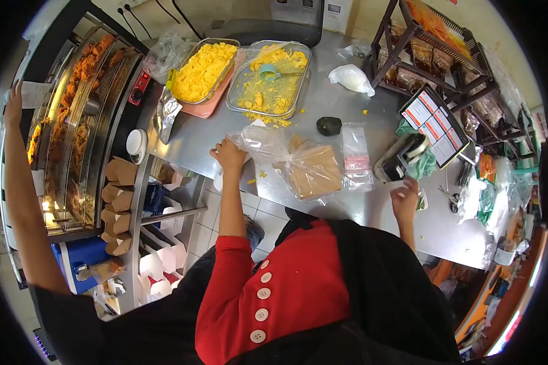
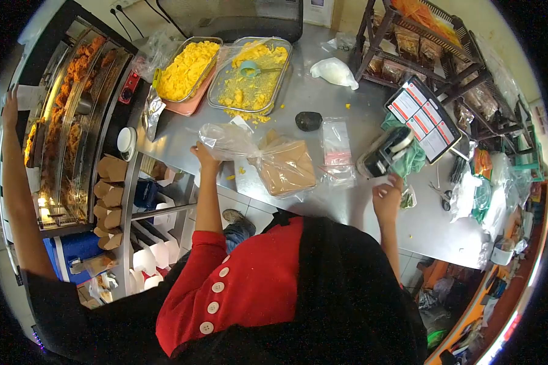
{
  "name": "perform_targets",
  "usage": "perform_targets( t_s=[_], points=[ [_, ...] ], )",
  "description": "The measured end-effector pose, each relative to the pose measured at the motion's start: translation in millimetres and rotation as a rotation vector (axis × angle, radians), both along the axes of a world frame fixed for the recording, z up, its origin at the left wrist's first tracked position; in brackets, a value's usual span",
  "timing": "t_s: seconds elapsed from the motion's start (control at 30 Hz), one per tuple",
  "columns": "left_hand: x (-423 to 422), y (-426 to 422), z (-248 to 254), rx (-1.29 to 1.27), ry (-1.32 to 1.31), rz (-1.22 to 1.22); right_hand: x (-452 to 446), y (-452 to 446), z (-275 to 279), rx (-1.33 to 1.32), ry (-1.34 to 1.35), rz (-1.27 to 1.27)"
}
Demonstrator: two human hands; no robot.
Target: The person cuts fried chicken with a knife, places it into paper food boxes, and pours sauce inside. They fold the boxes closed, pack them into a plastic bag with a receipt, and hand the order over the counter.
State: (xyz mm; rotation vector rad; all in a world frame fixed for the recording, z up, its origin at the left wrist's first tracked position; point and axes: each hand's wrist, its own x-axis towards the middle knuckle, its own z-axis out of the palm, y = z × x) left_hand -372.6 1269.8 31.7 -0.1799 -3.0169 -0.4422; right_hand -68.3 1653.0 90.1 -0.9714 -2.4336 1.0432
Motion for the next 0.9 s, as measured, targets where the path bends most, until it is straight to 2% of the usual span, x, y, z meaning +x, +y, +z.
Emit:
perform_targets(
  t_s=[0.07,0.1,0.17,0.2,0.23,0.27,0.3,0.33,0.4,0.47,0.5,0.6,0.7,0.77,0.8,0.9],
  points=[
    [-1.4,-13.2,12.4,0.154,-0.107,0.007,15.0,18.0,12.2,0.228,-0.394,0.258],
    [-0.1,-19.7,20.8,0.234,-0.158,0.012,9.3,12.8,33.5,-0.118,-0.353,0.244],
    [20.5,-41.3,47.4,0.278,-0.009,-0.085,-14.7,-2.2,65.6,-0.519,-0.143,0.301],
    [38.3,-51.8,61.9,0.349,-0.051,-0.067,-29.6,-11.9,74.1,-0.719,-0.037,0.325],
    [59.6,-58.2,84.6,0.419,-0.093,-0.050,-46.3,-24.4,76.9,-0.657,0.104,0.419],
    [90.2,-40.6,154.1,0.664,-0.350,-0.027,-64.5,-37.2,78.1,-0.592,0.244,0.513],
    [110.8,-45.6,165.7,0.796,-0.407,-0.108,-84.0,-48.5,74.7,-0.580,0.307,0.612],
    [129.9,-60.3,155.0,0.893,-0.451,-0.220,-102.4,-58.2,68.2,-0.569,0.369,0.713],
    [148.2,-45.2,181.9,1.014,-0.531,-0.585,-130.7,-70.7,56.6,-0.416,0.314,0.881],
    [155.0,-6.5,184.1,0.962,-0.402,-0.579,-138.3,-81.9,48.4,-0.522,0.257,0.884],
    [158.1,21.2,180.2,0.946,-0.377,-0.458,-139.5,-85.2,43.3,-0.575,0.229,0.885],
    [169.3,93.2,147.6,0.998,-0.305,-0.098,-128.0,-91.5,17.6,-0.601,0.384,0.764],
    [190.9,116.7,131.8,0.436,0.199,0.028,-114.4,-94.7,16.7,-0.924,0.352,0.611],
    [198.4,115.7,111.6,0.158,0.395,-0.187,-109.0,-92.9,32.8,-1.082,0.349,0.530],
    [200.5,113.6,107.2,0.015,0.492,-0.294,-111.2,-86.5,32.0,-1.026,0.339,0.552],
    [201.0,103.8,112.7,0.025,0.178,-0.551,-133.1,-67.0,39.5,-0.915,0.385,0.601]
  ],
)
